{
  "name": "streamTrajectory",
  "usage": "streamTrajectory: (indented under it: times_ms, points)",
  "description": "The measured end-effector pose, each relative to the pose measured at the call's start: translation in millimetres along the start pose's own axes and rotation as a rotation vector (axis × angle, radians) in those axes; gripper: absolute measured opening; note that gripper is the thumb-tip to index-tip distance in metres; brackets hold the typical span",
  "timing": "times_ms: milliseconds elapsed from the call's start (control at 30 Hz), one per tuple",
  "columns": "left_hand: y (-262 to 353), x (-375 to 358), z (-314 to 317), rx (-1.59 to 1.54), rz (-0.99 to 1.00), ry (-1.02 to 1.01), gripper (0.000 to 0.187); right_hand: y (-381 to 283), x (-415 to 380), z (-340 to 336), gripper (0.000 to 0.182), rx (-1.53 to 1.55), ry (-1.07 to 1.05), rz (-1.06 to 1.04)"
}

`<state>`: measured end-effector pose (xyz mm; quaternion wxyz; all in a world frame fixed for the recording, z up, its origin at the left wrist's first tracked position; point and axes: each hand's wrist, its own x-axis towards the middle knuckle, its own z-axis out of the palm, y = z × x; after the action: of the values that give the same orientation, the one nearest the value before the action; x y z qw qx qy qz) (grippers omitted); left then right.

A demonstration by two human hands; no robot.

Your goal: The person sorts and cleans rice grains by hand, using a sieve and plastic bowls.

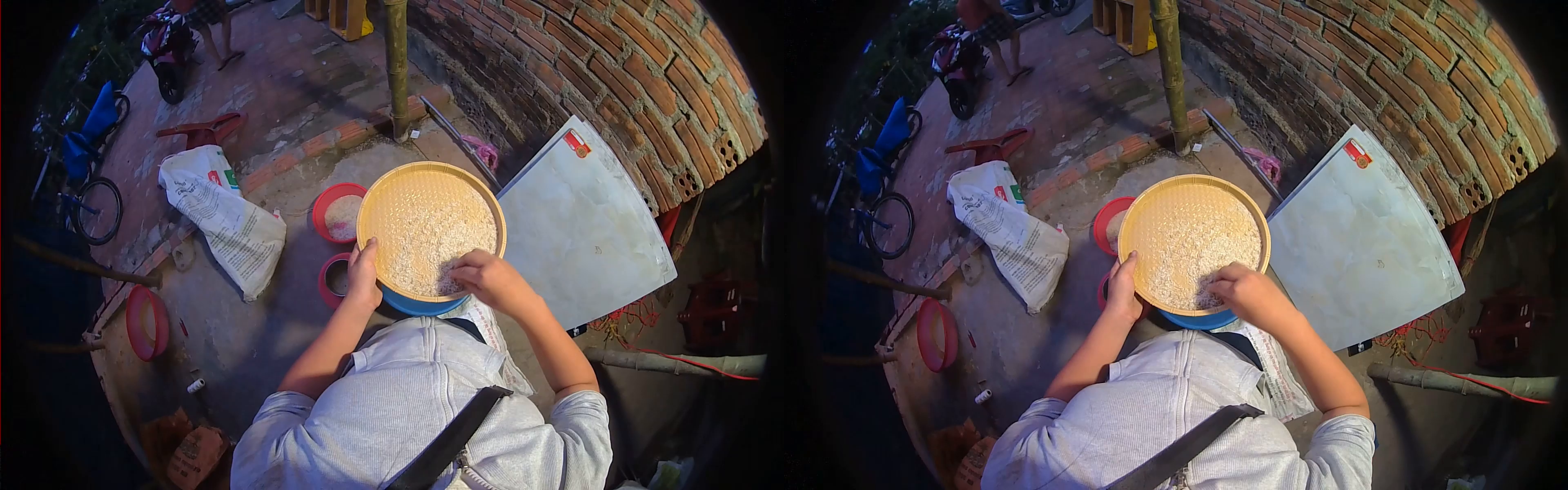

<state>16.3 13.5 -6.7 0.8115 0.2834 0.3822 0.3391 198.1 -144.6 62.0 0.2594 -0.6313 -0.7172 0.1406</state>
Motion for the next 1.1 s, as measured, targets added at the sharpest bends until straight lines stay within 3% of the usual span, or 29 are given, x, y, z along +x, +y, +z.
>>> streamTrajectory:
  times_ms: [133,300,500,667,833,967,1033,1100]
  points:
    - [1.7,-7.9,1.4,-0.016,-0.005,-0.006,0.035,12.6,10.1,-12.7,0.018,-0.202,0.07,0.068]
    - [-5.2,-9.9,3.6,0.011,-0.012,0.006,0.035,7.4,29.6,12.7,0.021,-0.201,0.14,0.067]
    - [-6.6,-4.9,-14.4,-0.031,0.05,0.083,0.034,-19.1,30.0,27.8,0.023,0.031,-0.049,-0.136]
    - [1.3,-10.7,-35.4,-0.088,0.115,0.147,0.034,-2.2,37.7,16.3,0.016,-0.076,-0.142,-0.044]
    - [0.1,-15.8,-48.9,-0.119,0.187,0.204,0.034,0.9,77.2,43.1,0.017,-0.084,-0.042,-0.076]
    - [8.3,-23.8,-64.7,-0.133,0.2,0.269,0.034,-31.2,97.5,83.3,0.013,0.131,-0.157,-0.284]
    - [13.2,-25.9,-78.1,-0.16,0.235,0.283,0.034,-51.1,103.0,82.7,0.012,0.241,-0.291,-0.332]
    - [21.0,-29.0,-96.0,-0.207,0.289,0.391,0.036,-61.5,107.1,82.6,0.013,0.275,-0.297,-0.372]
